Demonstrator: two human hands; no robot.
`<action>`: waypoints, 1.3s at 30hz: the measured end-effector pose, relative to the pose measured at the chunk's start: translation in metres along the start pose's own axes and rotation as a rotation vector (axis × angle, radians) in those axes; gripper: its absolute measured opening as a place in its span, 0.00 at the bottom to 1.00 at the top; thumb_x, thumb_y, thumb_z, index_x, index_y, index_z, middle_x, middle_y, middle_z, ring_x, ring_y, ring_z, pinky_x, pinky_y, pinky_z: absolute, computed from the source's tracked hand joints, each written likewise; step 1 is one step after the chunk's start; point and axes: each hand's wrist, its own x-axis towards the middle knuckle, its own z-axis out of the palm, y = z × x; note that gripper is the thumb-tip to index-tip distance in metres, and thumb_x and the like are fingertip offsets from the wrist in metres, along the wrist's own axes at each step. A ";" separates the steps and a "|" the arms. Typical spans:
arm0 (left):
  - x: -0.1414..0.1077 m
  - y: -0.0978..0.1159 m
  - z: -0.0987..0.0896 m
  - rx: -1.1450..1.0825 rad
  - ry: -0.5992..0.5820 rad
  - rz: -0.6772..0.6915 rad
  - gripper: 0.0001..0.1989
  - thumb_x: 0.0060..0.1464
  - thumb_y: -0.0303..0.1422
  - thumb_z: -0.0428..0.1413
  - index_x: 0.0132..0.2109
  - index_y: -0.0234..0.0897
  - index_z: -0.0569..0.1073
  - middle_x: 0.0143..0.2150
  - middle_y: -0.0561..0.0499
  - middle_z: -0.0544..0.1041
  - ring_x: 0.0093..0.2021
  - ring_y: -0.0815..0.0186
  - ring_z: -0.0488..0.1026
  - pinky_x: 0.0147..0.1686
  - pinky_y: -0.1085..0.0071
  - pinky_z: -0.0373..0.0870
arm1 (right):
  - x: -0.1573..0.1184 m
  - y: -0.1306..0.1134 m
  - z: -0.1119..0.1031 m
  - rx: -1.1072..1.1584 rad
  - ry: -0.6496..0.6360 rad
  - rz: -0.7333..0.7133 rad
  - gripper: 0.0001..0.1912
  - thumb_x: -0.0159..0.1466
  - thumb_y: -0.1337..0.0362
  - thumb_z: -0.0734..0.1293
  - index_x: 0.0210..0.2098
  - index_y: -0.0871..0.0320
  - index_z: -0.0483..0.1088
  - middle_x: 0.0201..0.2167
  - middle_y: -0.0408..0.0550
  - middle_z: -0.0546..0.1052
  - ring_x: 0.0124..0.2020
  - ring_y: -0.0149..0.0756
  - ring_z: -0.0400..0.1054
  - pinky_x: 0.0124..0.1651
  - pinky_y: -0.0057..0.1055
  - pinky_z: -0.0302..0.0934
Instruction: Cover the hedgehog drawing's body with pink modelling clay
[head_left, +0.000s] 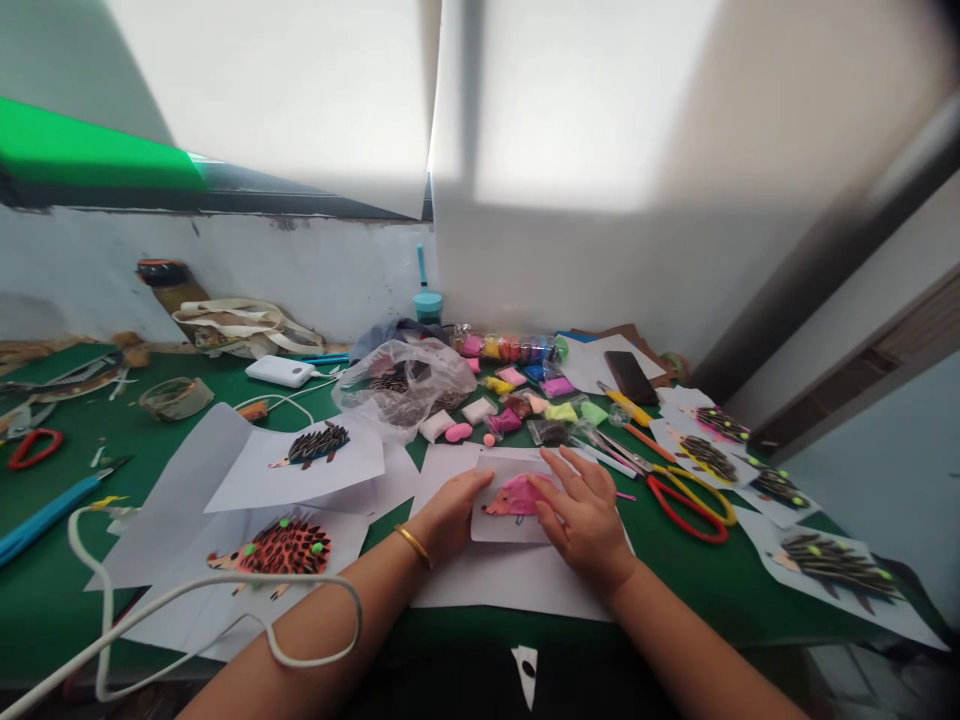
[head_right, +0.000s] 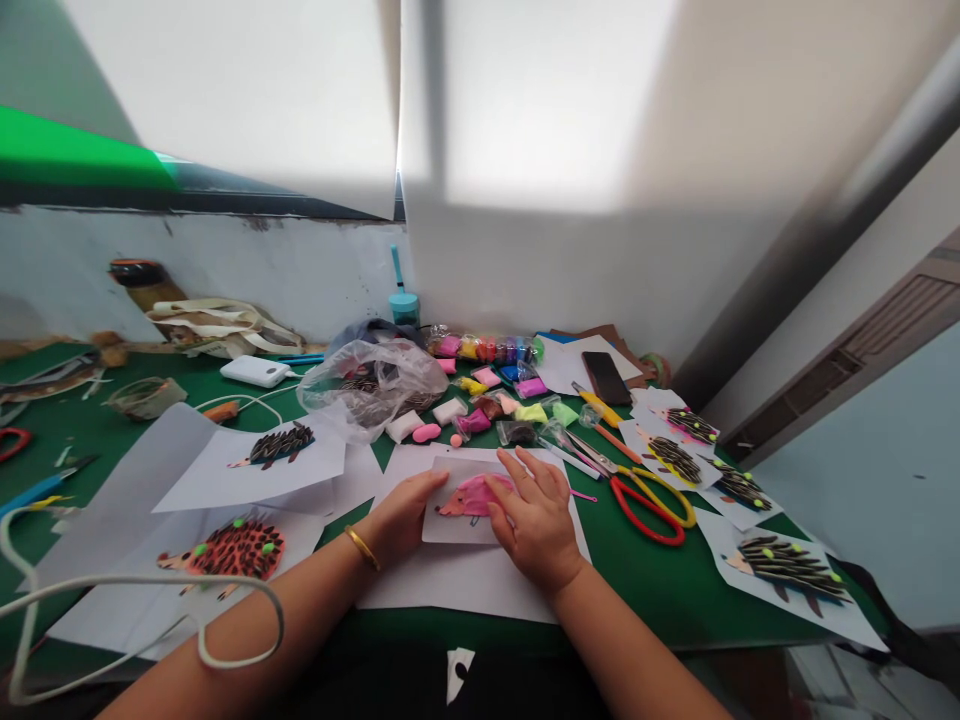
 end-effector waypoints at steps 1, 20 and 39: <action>0.000 0.000 0.000 -0.002 0.005 -0.001 0.19 0.57 0.31 0.56 0.54 0.28 0.71 0.42 0.38 0.80 0.37 0.56 0.78 0.36 0.64 0.72 | 0.000 0.000 0.000 -0.002 -0.012 0.003 0.15 0.65 0.61 0.63 0.51 0.51 0.74 0.62 0.49 0.68 0.63 0.52 0.56 0.61 0.51 0.49; 0.003 -0.001 -0.006 0.164 -0.021 0.028 0.21 0.56 0.36 0.58 0.56 0.33 0.71 0.50 0.38 0.77 0.48 0.50 0.75 0.46 0.56 0.71 | -0.006 0.024 0.014 0.130 0.034 0.187 0.22 0.67 0.64 0.58 0.60 0.55 0.64 0.58 0.52 0.71 0.60 0.48 0.61 0.60 0.48 0.55; -0.002 -0.005 -0.024 1.485 -0.061 0.567 0.57 0.29 0.41 0.72 0.67 0.48 0.57 0.56 0.42 0.73 0.58 0.43 0.63 0.61 0.52 0.45 | -0.001 0.005 0.018 0.019 -0.271 -0.041 0.12 0.66 0.61 0.62 0.45 0.50 0.75 0.59 0.48 0.71 0.61 0.49 0.58 0.58 0.51 0.51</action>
